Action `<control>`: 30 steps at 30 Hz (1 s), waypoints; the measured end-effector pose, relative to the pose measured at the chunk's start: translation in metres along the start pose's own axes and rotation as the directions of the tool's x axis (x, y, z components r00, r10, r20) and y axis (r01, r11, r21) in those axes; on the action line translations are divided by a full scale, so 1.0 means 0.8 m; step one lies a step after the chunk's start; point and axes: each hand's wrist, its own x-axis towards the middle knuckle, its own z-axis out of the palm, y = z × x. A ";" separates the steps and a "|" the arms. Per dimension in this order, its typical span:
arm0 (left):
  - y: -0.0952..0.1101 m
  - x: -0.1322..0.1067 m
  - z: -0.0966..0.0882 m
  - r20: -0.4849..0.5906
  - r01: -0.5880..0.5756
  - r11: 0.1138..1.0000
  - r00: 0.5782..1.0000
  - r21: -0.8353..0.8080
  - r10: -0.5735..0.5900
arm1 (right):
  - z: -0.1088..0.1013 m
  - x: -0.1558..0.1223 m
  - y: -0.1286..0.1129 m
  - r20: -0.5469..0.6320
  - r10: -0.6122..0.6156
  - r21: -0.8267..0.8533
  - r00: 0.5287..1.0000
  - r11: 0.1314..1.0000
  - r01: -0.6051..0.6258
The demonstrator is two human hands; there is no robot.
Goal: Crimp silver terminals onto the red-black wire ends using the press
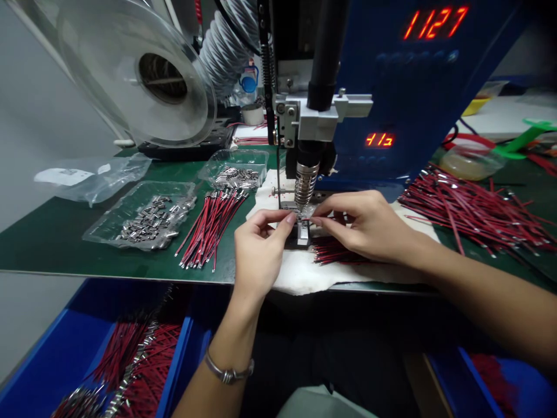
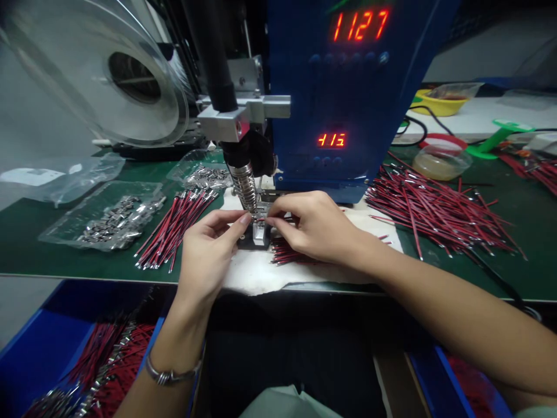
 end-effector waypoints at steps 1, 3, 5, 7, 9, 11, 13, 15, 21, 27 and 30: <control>0.000 0.000 0.000 -0.002 -0.005 1.000 1.000 0.001 0.005 | 0.001 0.000 0.000 -0.006 -0.006 -0.005 1.000 1.000 0.006; 0.000 0.000 0.000 -0.005 -0.015 1.000 1.000 0.007 0.015 | 0.004 0.000 0.000 -0.020 -0.019 -0.019 1.000 1.000 0.018; 0.000 0.000 0.000 -0.004 -0.023 1.000 1.000 0.013 0.023 | 0.006 -0.001 0.000 -0.030 -0.031 -0.031 0.999 0.999 0.030; 0.000 0.000 0.000 0.000 -0.029 0.999 1.000 0.017 0.029 | 0.006 -0.002 0.000 -0.039 -0.039 -0.041 0.998 0.998 0.037; -0.001 0.000 0.000 0.001 -0.039 0.999 0.999 0.023 0.039 | 0.005 -0.003 -0.001 -0.050 -0.037 -0.052 0.998 0.998 0.034; -0.001 0.000 -0.001 -0.002 -0.044 0.998 0.999 0.034 0.044 | 0.005 -0.003 -0.002 -0.058 -0.027 -0.058 0.998 0.998 0.024; -0.002 0.000 -0.001 -0.003 -0.048 0.998 0.999 0.045 0.048 | 0.005 -0.004 -0.003 -0.058 -0.017 -0.059 0.998 0.998 0.014; -0.003 -0.001 -0.001 0.002 -0.053 0.997 0.999 0.047 0.053 | 0.006 -0.004 -0.004 -0.060 -0.012 -0.061 0.998 0.998 0.008; -0.003 -0.001 -0.001 0.001 -0.062 0.997 0.998 0.045 0.062 | 0.007 -0.004 -0.005 -0.063 0.016 -0.061 0.998 0.998 -0.020; -0.002 -0.002 -0.001 -0.001 -0.041 0.998 0.999 0.051 0.041 | 0.008 -0.004 -0.009 -0.051 0.075 -0.067 0.996 0.995 -0.079; -0.002 -0.002 -0.001 -0.002 -0.041 0.998 0.999 0.048 0.042 | 0.008 -0.005 -0.011 -0.057 0.090 -0.065 0.994 0.993 -0.094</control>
